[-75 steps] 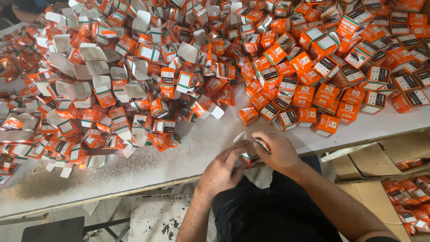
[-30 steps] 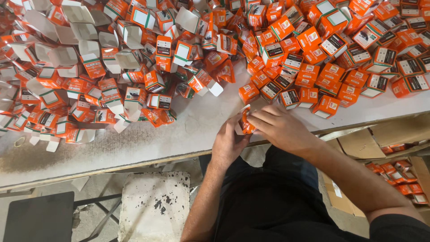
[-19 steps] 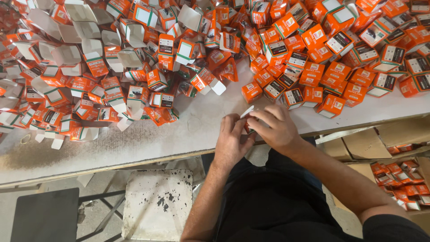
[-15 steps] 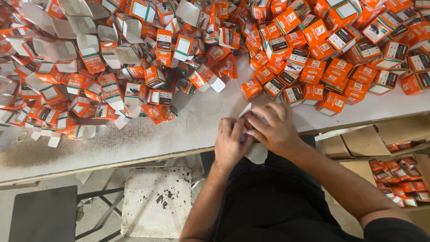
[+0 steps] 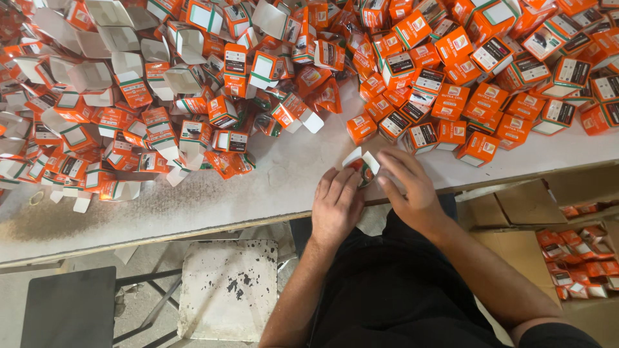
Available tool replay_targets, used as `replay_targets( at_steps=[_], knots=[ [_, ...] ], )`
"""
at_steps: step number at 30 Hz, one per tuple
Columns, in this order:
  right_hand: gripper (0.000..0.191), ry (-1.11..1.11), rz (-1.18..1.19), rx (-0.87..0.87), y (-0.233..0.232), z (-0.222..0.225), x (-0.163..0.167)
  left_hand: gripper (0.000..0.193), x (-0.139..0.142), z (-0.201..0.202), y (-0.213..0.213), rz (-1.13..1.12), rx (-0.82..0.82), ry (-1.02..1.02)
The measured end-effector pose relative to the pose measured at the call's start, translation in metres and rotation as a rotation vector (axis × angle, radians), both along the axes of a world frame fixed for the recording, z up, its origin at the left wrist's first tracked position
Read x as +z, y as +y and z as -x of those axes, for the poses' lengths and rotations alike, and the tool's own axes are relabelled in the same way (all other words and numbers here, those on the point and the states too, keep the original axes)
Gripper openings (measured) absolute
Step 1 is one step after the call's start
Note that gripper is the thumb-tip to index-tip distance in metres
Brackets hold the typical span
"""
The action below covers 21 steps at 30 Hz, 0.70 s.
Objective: The person folds white paper inserts and places them into small orange product boxes on a table, then tosses the closed boxes onto a large pile of finished boxes. They repeat this cycle continuously, occasionally reaching across the table to gather boxes or clear space.
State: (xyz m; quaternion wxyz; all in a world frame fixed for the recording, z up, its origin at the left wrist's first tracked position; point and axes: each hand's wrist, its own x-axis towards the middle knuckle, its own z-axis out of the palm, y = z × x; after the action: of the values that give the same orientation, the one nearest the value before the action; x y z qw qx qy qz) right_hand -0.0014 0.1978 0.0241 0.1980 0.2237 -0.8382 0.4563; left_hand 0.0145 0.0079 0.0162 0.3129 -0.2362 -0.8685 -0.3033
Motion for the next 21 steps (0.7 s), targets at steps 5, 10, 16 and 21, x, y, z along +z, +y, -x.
replay_targets(
  at_steps=[5, 10, 16, 21],
  knots=[
    [0.032, 0.109, -0.095, 0.183, 0.002, 0.014, 0.002, 0.053, -0.006, 0.001, 0.001, -0.09, -0.016, -0.076],
    [0.016, -0.055, 0.042, 0.188, -0.005, 0.026, -0.011, 0.046, -0.008, -0.001, -0.001, -0.248, -0.08, -0.255],
    [0.046, -0.445, 0.248, 0.301, -0.003, 0.038, -0.02, 0.042, -0.014, 0.003, -0.004, -0.216, -0.084, -0.196],
    [0.046, -0.066, -0.069, 0.422, 0.011, 0.032, -0.011, 0.049, -0.021, 0.003, -0.003, -0.335, -0.101, -0.249]
  ],
)
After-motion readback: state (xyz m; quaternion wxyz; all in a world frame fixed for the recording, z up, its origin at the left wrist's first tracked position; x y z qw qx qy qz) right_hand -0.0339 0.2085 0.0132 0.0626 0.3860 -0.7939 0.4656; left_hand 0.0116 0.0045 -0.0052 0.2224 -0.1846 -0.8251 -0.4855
